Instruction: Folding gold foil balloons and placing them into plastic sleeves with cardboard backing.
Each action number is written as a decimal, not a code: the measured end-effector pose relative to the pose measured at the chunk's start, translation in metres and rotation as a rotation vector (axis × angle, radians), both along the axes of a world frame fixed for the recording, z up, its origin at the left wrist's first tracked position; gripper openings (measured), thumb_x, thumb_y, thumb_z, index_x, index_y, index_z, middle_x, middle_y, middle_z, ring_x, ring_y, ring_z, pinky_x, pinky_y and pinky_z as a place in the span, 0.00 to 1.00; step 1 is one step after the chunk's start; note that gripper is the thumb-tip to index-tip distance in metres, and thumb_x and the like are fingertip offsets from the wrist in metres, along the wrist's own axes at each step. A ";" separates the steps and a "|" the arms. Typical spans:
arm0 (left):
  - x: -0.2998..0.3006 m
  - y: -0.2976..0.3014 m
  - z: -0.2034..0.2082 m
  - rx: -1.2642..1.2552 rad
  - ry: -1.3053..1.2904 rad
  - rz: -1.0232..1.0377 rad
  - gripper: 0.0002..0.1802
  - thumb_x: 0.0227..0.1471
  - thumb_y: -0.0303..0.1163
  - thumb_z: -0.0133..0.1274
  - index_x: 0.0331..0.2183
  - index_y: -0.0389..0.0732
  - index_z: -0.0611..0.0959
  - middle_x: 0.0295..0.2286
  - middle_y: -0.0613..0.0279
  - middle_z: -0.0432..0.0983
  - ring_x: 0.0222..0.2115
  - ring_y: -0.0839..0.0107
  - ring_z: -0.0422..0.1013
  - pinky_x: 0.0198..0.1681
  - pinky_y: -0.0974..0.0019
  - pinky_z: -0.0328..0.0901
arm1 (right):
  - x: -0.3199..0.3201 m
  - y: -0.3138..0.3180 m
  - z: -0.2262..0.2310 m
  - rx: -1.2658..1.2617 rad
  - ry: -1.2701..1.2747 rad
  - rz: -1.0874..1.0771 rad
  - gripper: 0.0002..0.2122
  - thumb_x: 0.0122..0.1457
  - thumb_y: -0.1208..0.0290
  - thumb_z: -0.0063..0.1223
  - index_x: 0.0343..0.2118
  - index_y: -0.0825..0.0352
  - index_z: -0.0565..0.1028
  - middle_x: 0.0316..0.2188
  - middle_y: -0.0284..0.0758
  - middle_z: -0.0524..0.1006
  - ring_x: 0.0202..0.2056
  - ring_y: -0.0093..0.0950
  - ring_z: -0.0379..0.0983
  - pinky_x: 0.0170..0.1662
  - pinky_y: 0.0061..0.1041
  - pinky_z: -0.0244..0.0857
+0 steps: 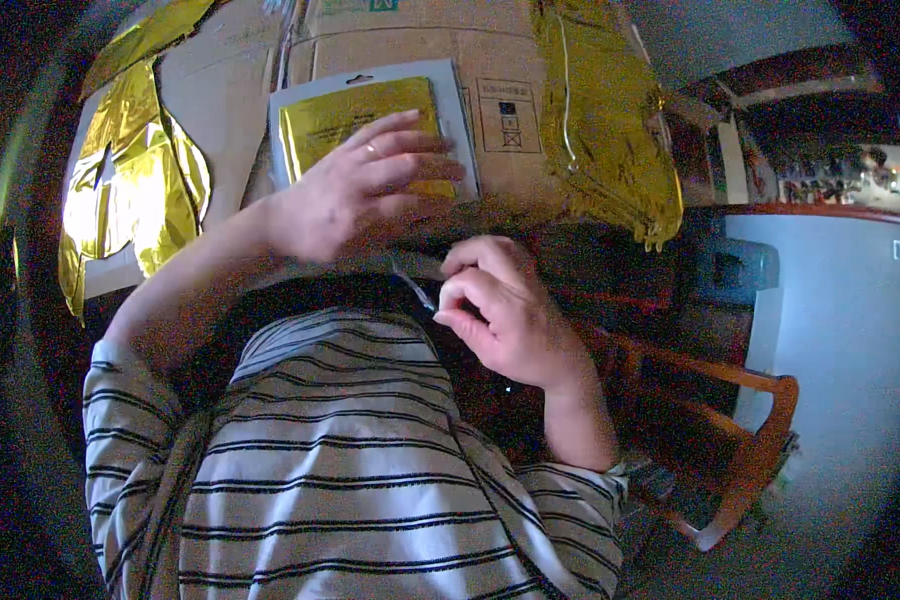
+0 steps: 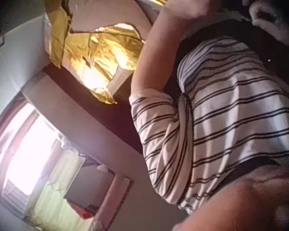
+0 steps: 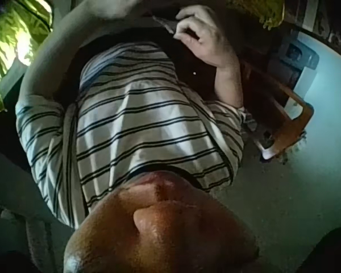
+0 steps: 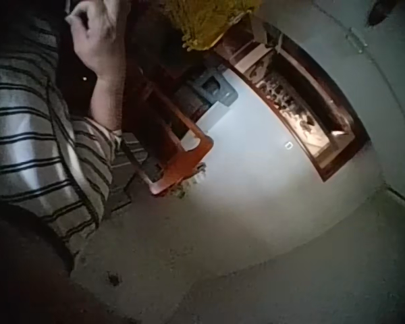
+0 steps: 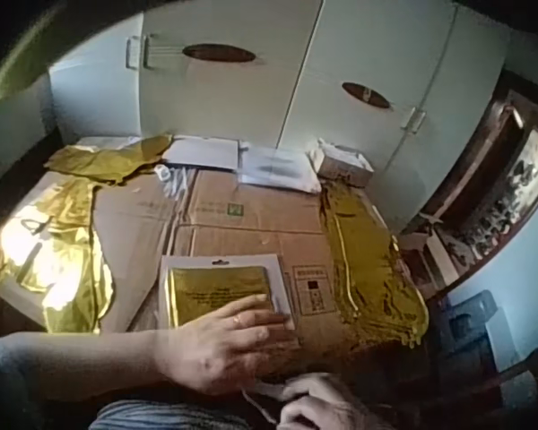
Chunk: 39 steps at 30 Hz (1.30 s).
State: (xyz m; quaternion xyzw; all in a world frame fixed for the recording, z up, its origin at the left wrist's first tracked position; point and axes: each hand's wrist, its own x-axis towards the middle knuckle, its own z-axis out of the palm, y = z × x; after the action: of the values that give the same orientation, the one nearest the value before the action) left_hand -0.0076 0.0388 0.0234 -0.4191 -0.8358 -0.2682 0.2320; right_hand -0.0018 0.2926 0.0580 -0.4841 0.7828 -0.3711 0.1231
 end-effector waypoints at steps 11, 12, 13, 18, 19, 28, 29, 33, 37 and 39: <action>0.091 -0.023 0.005 0.241 -0.526 0.169 0.06 0.50 0.27 0.57 0.32 0.38 0.80 0.30 0.52 0.75 0.35 0.52 0.72 0.41 0.53 0.65 | -0.042 -0.006 -0.022 0.210 0.159 -0.028 0.36 0.48 0.60 0.70 0.58 0.65 0.63 0.59 0.45 0.66 0.61 0.46 0.61 0.65 0.41 0.53; 0.107 -0.033 0.004 0.310 -0.515 0.199 0.03 0.51 0.26 0.56 0.30 0.39 0.79 0.26 0.55 0.74 0.32 0.54 0.72 0.38 0.53 0.65 | -0.041 -0.008 -0.020 0.220 0.133 -0.032 0.37 0.47 0.61 0.71 0.58 0.65 0.63 0.60 0.45 0.65 0.62 0.46 0.60 0.65 0.41 0.53; 0.125 -0.050 0.007 0.259 -0.651 0.276 0.02 0.52 0.25 0.55 0.30 0.37 0.79 0.25 0.55 0.73 0.29 0.54 0.71 0.34 0.55 0.66 | -0.038 -0.007 -0.020 0.232 0.104 -0.045 0.38 0.46 0.62 0.71 0.59 0.65 0.63 0.60 0.45 0.65 0.62 0.45 0.60 0.66 0.40 0.53; 0.256 -0.112 -0.025 -0.207 -1.387 0.750 0.15 0.51 0.35 0.54 0.35 0.32 0.80 0.34 0.46 0.78 0.34 0.49 0.76 0.38 0.53 0.69 | -0.031 -0.011 -0.023 0.289 0.267 -0.044 0.40 0.41 0.68 0.74 0.58 0.64 0.63 0.59 0.43 0.64 0.61 0.44 0.61 0.64 0.40 0.55; 0.269 -0.117 -0.027 -0.404 -1.411 0.745 0.20 0.49 0.39 0.57 0.39 0.32 0.80 0.39 0.44 0.78 0.37 0.48 0.76 0.41 0.51 0.70 | -0.030 -0.009 -0.026 0.299 0.305 -0.068 0.40 0.40 0.69 0.74 0.58 0.64 0.63 0.59 0.42 0.64 0.60 0.43 0.62 0.63 0.41 0.56; 0.162 -0.046 0.007 -0.205 -0.162 0.731 0.21 0.38 0.33 0.64 0.39 0.42 0.81 0.43 0.58 0.74 0.46 0.58 0.71 0.47 0.52 0.66 | -0.021 -0.017 -0.071 0.032 0.826 -0.044 0.16 0.49 0.77 0.64 0.43 0.66 0.76 0.46 0.37 0.75 0.45 0.35 0.73 0.48 0.36 0.65; 0.151 -0.051 -0.007 -0.201 -0.150 0.684 0.21 0.41 0.33 0.63 0.41 0.42 0.80 0.45 0.57 0.74 0.48 0.57 0.71 0.49 0.51 0.65 | -0.019 -0.015 -0.071 0.019 0.841 -0.035 0.17 0.48 0.78 0.65 0.43 0.66 0.76 0.45 0.37 0.76 0.44 0.36 0.73 0.48 0.37 0.65; 0.130 -0.067 -0.042 -0.160 -0.110 0.520 0.17 0.47 0.31 0.60 0.42 0.43 0.80 0.48 0.58 0.75 0.51 0.56 0.70 0.53 0.48 0.63 | -0.020 -0.012 -0.068 -0.053 0.792 -0.059 0.14 0.49 0.80 0.64 0.41 0.67 0.77 0.43 0.37 0.76 0.42 0.35 0.74 0.47 0.36 0.66; 0.131 -0.070 -0.055 -0.039 -0.043 0.490 0.14 0.42 0.28 0.63 0.35 0.42 0.79 0.43 0.60 0.78 0.48 0.60 0.73 0.53 0.49 0.62 | -0.025 -0.014 -0.068 -0.102 0.603 -0.140 0.09 0.49 0.78 0.65 0.35 0.66 0.79 0.37 0.35 0.77 0.37 0.32 0.75 0.41 0.32 0.68; 0.132 -0.066 -0.051 0.047 -0.102 0.561 0.11 0.43 0.27 0.63 0.31 0.43 0.78 0.40 0.64 0.79 0.46 0.62 0.74 0.53 0.50 0.62 | -0.025 -0.013 -0.062 -0.062 0.425 -0.219 0.08 0.49 0.77 0.67 0.32 0.66 0.78 0.34 0.35 0.77 0.34 0.33 0.75 0.38 0.31 0.69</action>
State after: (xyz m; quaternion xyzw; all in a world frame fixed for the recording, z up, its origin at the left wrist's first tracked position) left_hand 0.1248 -0.0273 -0.0278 -0.1519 -0.9233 -0.2338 0.2643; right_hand -0.0270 0.2796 -0.0038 -0.4669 0.8273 -0.2959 -0.1001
